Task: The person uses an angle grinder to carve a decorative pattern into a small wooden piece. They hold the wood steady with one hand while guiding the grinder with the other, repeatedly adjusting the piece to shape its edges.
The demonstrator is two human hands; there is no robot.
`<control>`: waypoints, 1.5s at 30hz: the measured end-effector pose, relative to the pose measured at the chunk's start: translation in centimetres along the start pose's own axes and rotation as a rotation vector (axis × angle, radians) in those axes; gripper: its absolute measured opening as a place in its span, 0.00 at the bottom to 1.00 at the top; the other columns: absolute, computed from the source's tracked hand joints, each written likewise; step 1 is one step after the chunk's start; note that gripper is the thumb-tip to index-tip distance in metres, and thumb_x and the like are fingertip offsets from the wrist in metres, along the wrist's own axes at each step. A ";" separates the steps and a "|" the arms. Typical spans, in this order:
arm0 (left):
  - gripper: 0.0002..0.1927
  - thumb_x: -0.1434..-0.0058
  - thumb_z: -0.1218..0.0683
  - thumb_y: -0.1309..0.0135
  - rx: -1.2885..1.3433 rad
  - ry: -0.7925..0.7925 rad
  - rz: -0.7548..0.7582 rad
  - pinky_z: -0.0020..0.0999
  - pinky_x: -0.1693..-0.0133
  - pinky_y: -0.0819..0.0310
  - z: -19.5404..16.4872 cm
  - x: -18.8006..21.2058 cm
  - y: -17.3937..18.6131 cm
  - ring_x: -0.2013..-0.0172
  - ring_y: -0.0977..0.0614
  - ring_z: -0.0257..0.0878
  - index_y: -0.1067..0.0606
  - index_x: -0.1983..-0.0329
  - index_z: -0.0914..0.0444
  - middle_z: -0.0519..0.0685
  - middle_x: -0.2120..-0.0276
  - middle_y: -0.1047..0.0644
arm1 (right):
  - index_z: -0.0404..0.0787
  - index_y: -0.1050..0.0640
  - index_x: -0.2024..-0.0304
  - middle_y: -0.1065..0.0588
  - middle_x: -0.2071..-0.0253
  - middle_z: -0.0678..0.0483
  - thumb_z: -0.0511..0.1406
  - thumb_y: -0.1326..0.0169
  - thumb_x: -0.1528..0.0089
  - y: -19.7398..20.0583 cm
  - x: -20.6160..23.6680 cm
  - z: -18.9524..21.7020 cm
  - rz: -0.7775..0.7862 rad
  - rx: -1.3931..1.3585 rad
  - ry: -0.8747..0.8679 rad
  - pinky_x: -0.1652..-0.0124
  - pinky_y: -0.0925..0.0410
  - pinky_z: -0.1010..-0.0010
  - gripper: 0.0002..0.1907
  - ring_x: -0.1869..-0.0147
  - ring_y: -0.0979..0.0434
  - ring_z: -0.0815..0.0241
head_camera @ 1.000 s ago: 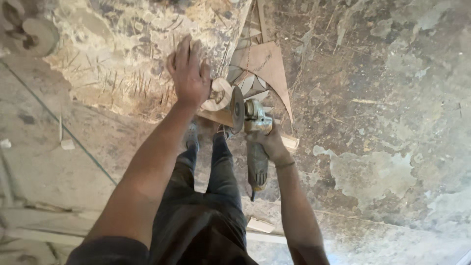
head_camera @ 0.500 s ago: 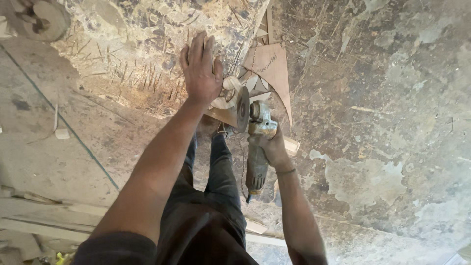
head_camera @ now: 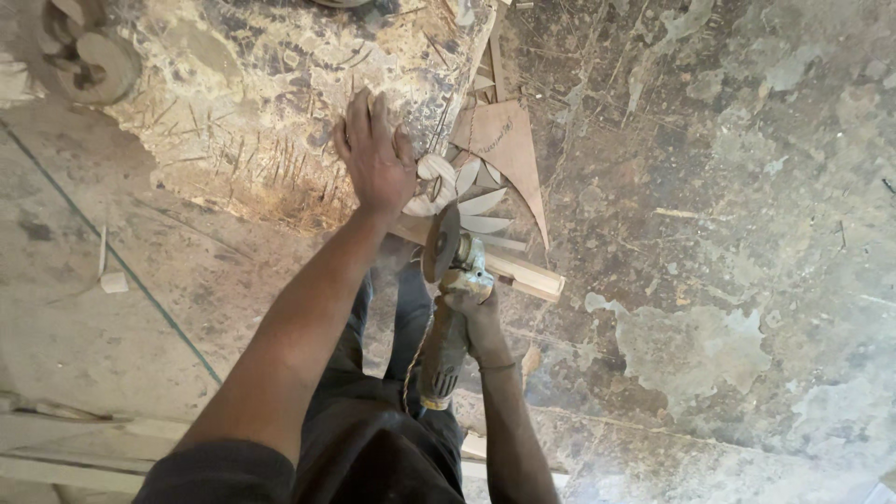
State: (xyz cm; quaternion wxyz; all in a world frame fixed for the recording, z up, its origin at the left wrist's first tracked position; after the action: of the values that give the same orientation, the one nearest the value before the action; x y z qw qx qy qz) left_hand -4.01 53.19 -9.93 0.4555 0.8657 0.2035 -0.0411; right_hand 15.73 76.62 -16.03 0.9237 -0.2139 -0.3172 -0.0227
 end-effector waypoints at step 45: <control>0.32 0.32 0.44 0.48 -0.173 -0.274 0.241 0.59 0.32 0.58 -3.0 -2.3 -0.4 0.32 0.40 0.61 0.37 0.37 0.72 0.65 0.35 0.38 | 0.32 0.24 0.51 0.20 0.63 0.48 0.25 0.40 0.44 2.6 -3.6 6.0 -0.050 0.097 -0.103 0.65 0.23 0.65 0.18 0.65 0.19 0.57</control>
State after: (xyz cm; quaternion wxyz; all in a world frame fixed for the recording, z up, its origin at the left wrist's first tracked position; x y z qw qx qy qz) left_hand -6.62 55.06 -7.92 0.5531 0.8278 0.0371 -0.0862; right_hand 9.88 81.13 -14.90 0.9146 -0.1618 -0.3700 -0.0194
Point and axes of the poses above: each hand's wrist, its own x-axis away from the middle knuckle, its own y-axis out of the back of the hand, z = x × y, the point moved 10 cm from there along -x, towards the middle knuckle
